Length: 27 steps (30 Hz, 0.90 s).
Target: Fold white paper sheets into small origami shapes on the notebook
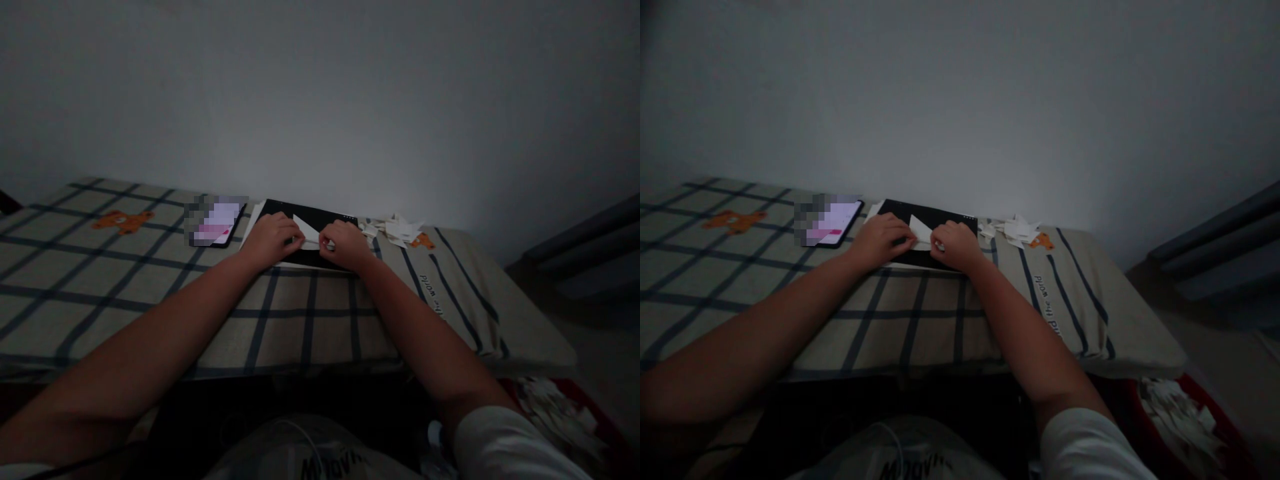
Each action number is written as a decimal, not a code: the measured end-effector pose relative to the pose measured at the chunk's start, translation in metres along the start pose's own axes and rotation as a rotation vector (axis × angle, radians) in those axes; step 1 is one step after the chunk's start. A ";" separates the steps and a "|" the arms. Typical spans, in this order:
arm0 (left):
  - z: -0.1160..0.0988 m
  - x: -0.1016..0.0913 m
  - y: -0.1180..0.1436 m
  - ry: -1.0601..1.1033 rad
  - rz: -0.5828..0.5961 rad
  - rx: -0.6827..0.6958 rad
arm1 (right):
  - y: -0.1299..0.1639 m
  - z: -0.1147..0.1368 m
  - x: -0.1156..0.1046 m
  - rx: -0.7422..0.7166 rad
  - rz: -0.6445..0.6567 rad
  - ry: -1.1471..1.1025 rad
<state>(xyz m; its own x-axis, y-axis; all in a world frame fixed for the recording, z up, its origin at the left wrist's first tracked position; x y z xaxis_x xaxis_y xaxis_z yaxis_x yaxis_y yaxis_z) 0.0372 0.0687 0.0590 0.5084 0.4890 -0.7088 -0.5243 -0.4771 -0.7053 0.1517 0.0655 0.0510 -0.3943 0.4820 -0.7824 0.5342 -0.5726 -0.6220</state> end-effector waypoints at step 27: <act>-0.014 -0.002 0.000 -0.020 -0.043 0.054 | -0.003 0.011 0.004 -0.038 -0.044 0.022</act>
<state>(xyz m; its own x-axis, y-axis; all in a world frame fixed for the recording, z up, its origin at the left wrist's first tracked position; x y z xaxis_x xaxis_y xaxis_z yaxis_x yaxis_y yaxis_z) 0.0453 0.0577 0.0605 0.5177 0.5230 -0.6771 -0.5387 -0.4156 -0.7329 0.1401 0.0619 0.0491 -0.4021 0.5207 -0.7531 0.5450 -0.5249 -0.6538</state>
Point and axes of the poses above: each hand's wrist, its own y-axis away from the middle knuckle, its own x-axis out of the palm, z = x × y, the point moved 9 cm from there along -y, towards the middle knuckle, and after that the axes turned 10 degrees about -z, right-handed, at the moved point
